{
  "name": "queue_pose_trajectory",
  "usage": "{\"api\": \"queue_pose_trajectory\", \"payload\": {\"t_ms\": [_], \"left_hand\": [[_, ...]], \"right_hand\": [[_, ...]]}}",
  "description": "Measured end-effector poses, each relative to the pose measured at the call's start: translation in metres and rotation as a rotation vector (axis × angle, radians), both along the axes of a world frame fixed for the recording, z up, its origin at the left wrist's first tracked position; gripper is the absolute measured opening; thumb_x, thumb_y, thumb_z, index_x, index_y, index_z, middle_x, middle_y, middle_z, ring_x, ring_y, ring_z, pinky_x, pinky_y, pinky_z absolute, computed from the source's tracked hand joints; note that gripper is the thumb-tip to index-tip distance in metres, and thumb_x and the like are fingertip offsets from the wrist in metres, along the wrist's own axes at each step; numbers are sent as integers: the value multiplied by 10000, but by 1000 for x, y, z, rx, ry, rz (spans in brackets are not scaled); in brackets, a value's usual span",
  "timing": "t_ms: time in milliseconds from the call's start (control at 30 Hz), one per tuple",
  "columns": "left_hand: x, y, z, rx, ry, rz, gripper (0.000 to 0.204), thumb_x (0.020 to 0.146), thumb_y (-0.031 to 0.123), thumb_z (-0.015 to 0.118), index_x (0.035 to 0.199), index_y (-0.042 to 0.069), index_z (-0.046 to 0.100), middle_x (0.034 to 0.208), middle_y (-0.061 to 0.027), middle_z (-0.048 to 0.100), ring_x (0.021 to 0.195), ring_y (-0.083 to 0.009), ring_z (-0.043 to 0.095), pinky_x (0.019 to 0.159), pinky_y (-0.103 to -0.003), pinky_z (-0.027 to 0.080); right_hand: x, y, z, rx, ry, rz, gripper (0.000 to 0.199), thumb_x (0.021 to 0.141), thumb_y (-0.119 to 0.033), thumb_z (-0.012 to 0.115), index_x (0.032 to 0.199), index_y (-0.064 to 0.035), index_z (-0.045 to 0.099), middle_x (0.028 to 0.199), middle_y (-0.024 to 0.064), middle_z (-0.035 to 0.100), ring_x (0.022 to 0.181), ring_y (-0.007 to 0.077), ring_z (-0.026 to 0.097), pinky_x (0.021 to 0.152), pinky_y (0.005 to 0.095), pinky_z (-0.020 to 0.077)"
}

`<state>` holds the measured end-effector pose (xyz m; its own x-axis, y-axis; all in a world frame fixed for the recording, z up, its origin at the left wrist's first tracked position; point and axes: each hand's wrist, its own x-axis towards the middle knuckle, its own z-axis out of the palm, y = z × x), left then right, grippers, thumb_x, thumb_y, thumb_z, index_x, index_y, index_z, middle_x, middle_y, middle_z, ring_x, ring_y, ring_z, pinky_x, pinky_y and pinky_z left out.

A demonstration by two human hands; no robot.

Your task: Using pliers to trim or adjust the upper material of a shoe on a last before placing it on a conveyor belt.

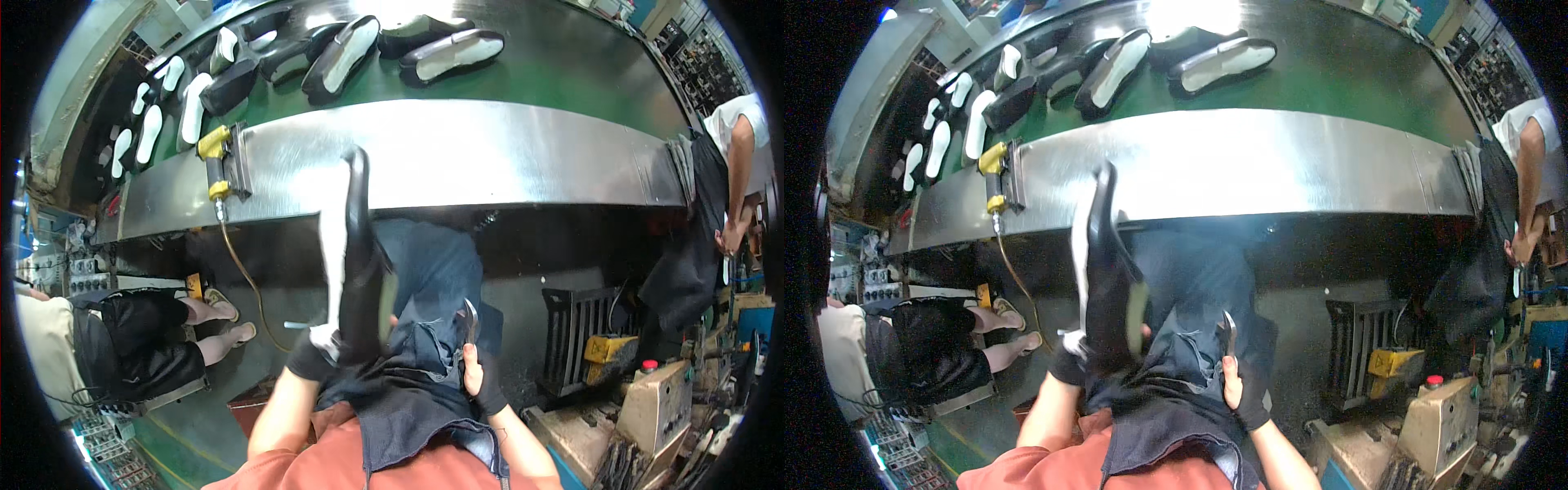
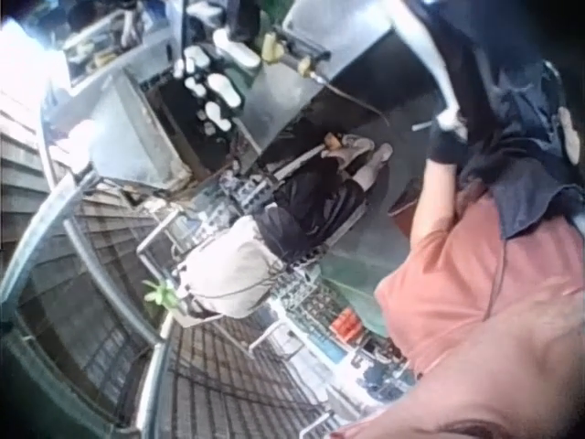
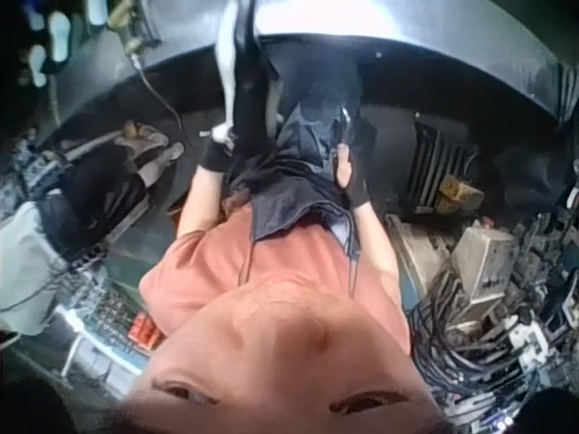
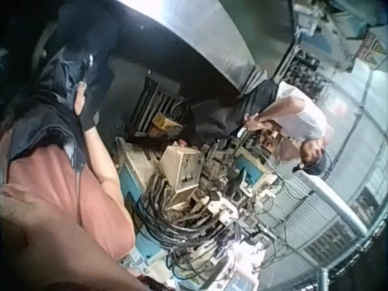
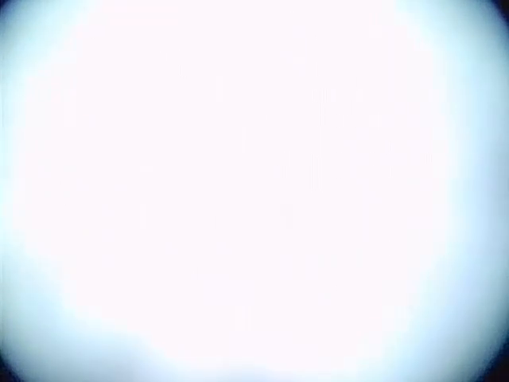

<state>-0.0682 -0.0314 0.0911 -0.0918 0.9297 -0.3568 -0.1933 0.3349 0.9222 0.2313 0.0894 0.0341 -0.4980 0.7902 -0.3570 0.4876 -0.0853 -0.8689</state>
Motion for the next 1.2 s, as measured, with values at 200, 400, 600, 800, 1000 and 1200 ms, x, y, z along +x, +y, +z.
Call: {"api": "queue_pose_trajectory", "payload": {"t_ms": [200, 400, 600, 800, 1000, 1200], "left_hand": [[-189, 132, 87, 19, -48, 552, 422, 869, 227, 681, 1206, -11, 591, 1085, -105, 656, 922, -205, 657, 836, -335, 546], [-385, 229, 118, -57, 744, 757, 633, 783, 38, 635, 1397, 89, 495, 1245, -112, 615, 853, -254, 658, 719, -378, 547], [-271, 351, 65, 625, 1493, 201, 485, 827, 221, 743, 1224, 1, 570, 1245, -212, 584, 1222, -369, 539, 1041, -426, 424], [-203, 464, 12, 298, 1106, 385, 809, 691, 330, 828, 1322, -37, 478, 1240, -258, 567, 1177, -395, 554, 1019, -428, 441], [-161, 434, 38, 42, 1309, 250, 668, 759, 364, 772, 1214, -63, 534, 1107, -243, 634, 1029, -372, 631, 885, -418, 512], [-112, 288, 82, 258, -17, 431, 490, 840, 50, 628, 1314, 13, 510, 1081, -97, 626, 918, -168, 628, 772, -309, 547]], "right_hand": [[-38, 57, -10, -56, -45, -25, 547, 1046, -450, 381, 788, 5, 538, 665, 31, 491, 657, 173, 482, 628, 372, 404], [-81, 93, -30, -120, 62, 76, 450, 1022, -385, 465, 1048, 17, 665, 951, 131, 673, 893, 259, 632, 845, 371, 481], [-116, 118, 6, -177, 215, 31, 540, 1036, -407, 425, 1349, 20, 528, 1371, 145, 563, 1269, 263, 523, 1077, 347, 370], [-94, 105, -22, -528, -40, 91, 506, 1032, -396, 436, 1281, 19, 585, 1280, 161, 626, 1180, 279, 589, 1023, 349, 419], [-109, 109, 23, 39, 84, 89, 431, 1033, -347, 449, 1133, 21, 651, 1092, 163, 689, 1022, 299, 648, 888, 396, 485], [-65, 96, -32, 226, 117, 91, 366, 999, -253, 482, 1176, 32, 628, 1126, 181, 672, 1027, 324, 636, 913, 392, 474]]}}
